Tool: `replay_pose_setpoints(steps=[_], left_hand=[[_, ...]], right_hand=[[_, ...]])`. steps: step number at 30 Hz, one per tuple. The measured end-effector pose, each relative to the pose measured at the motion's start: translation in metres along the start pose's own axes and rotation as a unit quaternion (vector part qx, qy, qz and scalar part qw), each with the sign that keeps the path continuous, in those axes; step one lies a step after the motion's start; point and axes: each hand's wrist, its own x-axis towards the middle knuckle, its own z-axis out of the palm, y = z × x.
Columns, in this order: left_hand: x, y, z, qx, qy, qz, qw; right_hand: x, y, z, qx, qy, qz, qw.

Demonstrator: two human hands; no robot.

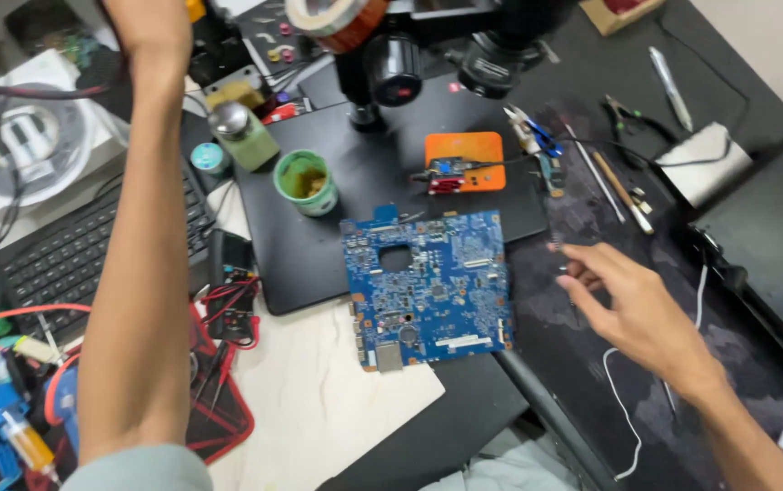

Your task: The person uses a hot air gun and tweezers to work on a blue motherboard, then wipes the board with a tissue. They attach a cooling fan and heat sink to the board, flip it over to inspect the components, and finally handle a laptop screen.

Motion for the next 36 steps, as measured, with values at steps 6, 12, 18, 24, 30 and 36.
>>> replay_pose_setpoints(steps=[6, 12, 18, 24, 30, 36], left_hand=[[-0.100, 0.247, -0.059, -0.188, -0.115, 0.034, 0.975], [-0.195, 0.372, -0.065, -0.142, -0.287, 0.045, 0.946], [-0.245, 0.379, -0.070, -0.151, -0.343, 0.065, 0.925], [-0.271, 0.360, -0.128, -0.051, -0.224, -0.124, 0.965], [-0.290, 0.340, -0.150, -0.024, -0.248, -0.234, 0.940], [-0.301, 0.336, -0.151, -0.082, -0.242, -0.325, 0.911]], right_hand=[[-0.015, 0.012, 0.010, -0.070, -0.044, 0.035, 0.996], [-0.018, 0.023, 0.016, -0.096, -0.034, -0.030, 0.994], [-0.023, 0.025, 0.028, -0.080, -0.016, -0.070, 0.994], [-0.038, 0.012, 0.039, -0.188, 0.132, -0.163, 0.959], [-0.039, 0.001, 0.049, 0.026, 0.021, -0.082, 0.996], [-0.029, 0.010, 0.058, 0.060, -0.006, -0.028, 0.998]])
